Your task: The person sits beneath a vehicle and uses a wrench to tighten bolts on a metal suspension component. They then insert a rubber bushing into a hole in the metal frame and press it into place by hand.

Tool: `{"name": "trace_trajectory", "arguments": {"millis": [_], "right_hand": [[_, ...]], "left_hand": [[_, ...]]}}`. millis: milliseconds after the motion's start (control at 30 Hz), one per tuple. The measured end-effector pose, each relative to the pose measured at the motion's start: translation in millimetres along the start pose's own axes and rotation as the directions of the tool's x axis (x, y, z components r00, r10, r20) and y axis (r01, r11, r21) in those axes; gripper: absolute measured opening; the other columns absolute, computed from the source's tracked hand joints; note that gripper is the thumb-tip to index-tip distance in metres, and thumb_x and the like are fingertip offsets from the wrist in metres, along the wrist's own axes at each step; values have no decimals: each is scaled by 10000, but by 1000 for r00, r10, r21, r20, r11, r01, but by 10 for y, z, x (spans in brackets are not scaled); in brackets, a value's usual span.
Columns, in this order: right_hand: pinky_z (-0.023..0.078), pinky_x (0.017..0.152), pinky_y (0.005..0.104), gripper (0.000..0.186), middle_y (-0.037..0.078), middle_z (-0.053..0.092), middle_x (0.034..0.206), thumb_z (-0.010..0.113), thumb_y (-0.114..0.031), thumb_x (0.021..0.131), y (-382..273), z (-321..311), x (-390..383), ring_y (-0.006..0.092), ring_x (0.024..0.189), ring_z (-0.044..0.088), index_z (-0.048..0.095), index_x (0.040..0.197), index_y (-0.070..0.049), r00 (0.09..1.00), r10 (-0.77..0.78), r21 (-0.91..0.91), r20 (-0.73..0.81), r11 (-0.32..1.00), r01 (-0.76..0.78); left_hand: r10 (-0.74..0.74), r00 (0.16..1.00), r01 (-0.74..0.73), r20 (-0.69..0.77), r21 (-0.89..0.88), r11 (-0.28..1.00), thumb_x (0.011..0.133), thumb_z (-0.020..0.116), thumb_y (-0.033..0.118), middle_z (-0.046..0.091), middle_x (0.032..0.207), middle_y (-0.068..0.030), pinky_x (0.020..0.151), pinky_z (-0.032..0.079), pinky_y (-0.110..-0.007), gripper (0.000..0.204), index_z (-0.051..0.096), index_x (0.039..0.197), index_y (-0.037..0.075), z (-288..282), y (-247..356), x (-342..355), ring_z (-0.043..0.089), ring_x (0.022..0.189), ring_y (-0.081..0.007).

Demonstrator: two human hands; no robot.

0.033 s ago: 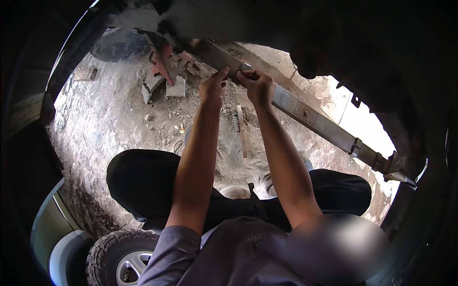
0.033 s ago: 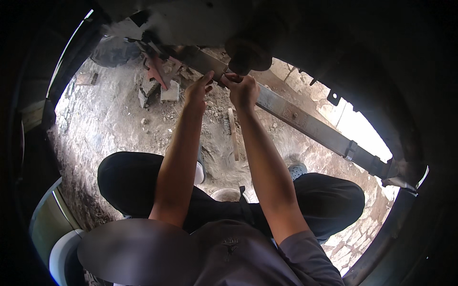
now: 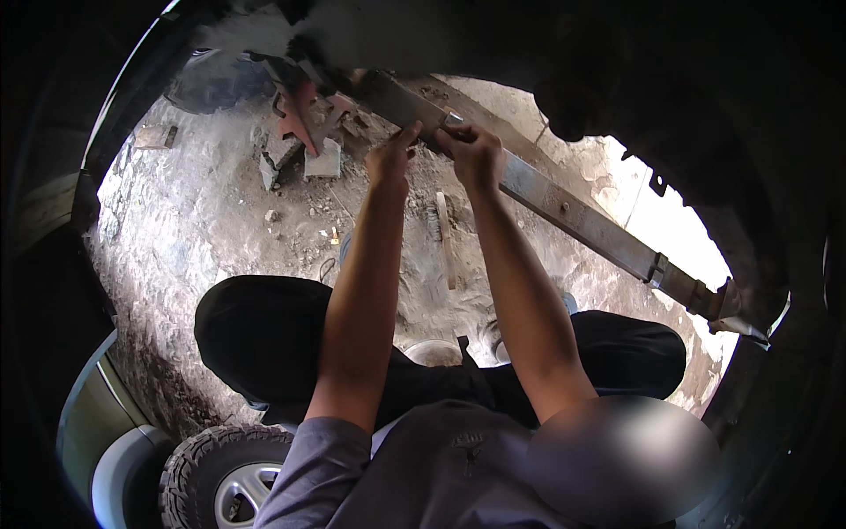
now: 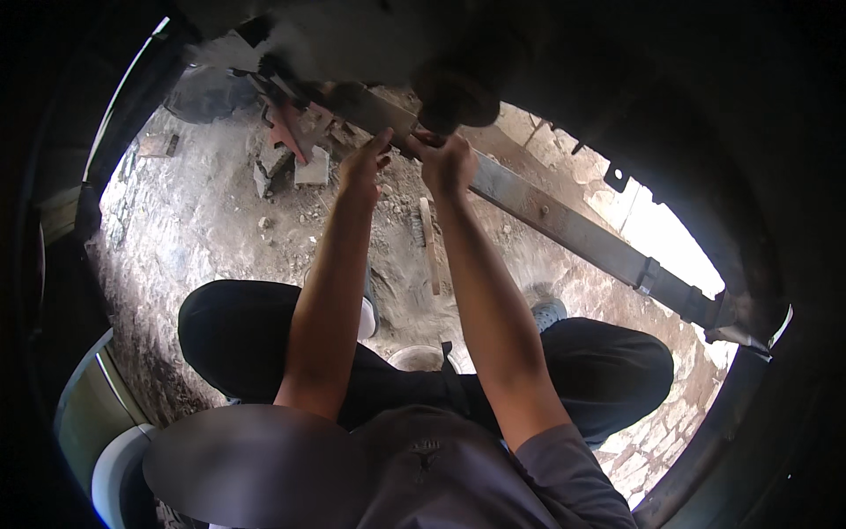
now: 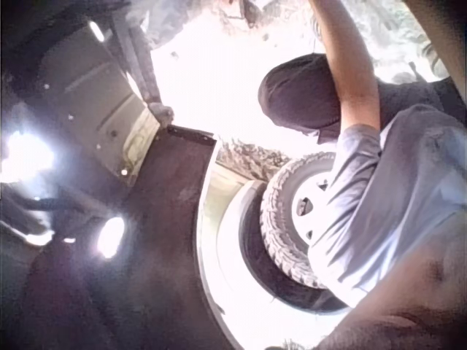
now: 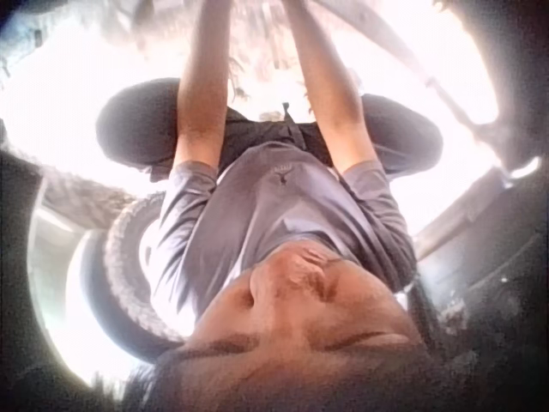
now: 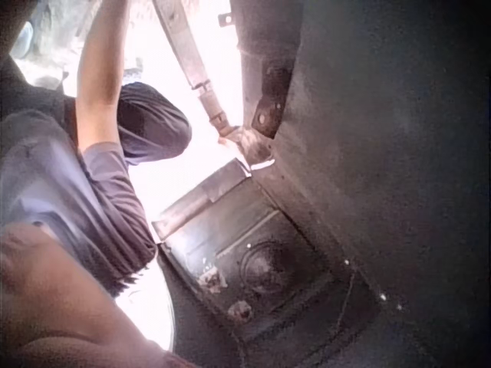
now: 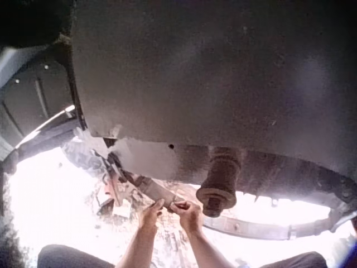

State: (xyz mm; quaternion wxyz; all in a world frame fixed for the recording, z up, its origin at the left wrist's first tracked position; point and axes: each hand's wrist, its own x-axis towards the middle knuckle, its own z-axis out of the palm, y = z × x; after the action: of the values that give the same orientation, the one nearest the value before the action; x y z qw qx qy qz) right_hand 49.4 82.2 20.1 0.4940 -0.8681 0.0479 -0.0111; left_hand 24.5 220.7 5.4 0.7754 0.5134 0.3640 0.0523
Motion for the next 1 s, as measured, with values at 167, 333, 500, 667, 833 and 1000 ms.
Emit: {"name": "trace_trajectory", "arguments": {"millis": [167, 333, 500, 667, 833, 1000], "right_hand": [[564, 774, 323, 318, 42, 807, 905, 890, -385, 779, -139, 52, 108, 161, 817, 755, 831, 973, -140, 998, -62, -12, -7, 998, 62], [559, 735, 292, 301, 57, 804, 894, 890, -353, 790, -41, -11, 174, 153, 807, 752, 830, 976, -124, 994, -90, 19, 54, 996, 89], [554, 714, 285, 288, 57, 800, 881, 883, -350, 801, -77, 31, 190, 141, 784, 741, 829, 950, -109, 997, -59, 35, 44, 998, 58], [552, 724, 278, 279, 60, 801, 886, 888, -316, 801, 76, 34, 175, 135, 789, 741, 822, 958, -95, 988, -126, 120, 87, 986, 115], [549, 753, 284, 310, 53, 800, 886, 896, -345, 787, -70, 40, 150, 131, 810, 741, 820, 972, -107, 996, -48, -11, 79, 999, 49], [546, 739, 284, 282, 13, 802, 886, 897, -353, 786, 82, -58, 140, 120, 792, 738, 825, 959, -142, 988, -91, 141, 127, 987, 73]], "left_hand": [[-22, 995, 17, 95, 49, 999, 792, 895, 441, 712, 1126, 39, 1021, 382, -500, 492, 780, 1170, 147, -78, -2, 141, 588, 956, -152], [30, 993, -35, 111, 44, 998, 794, 896, 428, 716, 1138, 24, 985, 419, -460, 478, 778, 1158, 140, -72, -52, 205, 589, 959, -151], [30, 998, -29, 52, -21, 999, 834, 880, 220, 776, 1091, -50, 795, 499, -299, 330, 801, 1087, 22, -11, 76, 78, 685, 960, -133], [72, 990, -71, 124, -10, 997, 826, 876, 348, 734, 1146, 22, 956, 427, -437, 424, 777, 1163, 109, -25, -79, 198, 638, 973, -133], [-4, 1000, 4, 8, -24, 1000, 832, 882, 219, 780, 1079, -49, 790, 495, -299, 349, 791, 1102, 18, 12, -22, 121, 698, 961, -130], [71, 996, -69, 53, -36, 997, 824, 891, 230, 780, 1036, -41, 780, 491, -282, 336, 801, 1074, 24, 18, -38, 158, 681, 918, -122]]}}
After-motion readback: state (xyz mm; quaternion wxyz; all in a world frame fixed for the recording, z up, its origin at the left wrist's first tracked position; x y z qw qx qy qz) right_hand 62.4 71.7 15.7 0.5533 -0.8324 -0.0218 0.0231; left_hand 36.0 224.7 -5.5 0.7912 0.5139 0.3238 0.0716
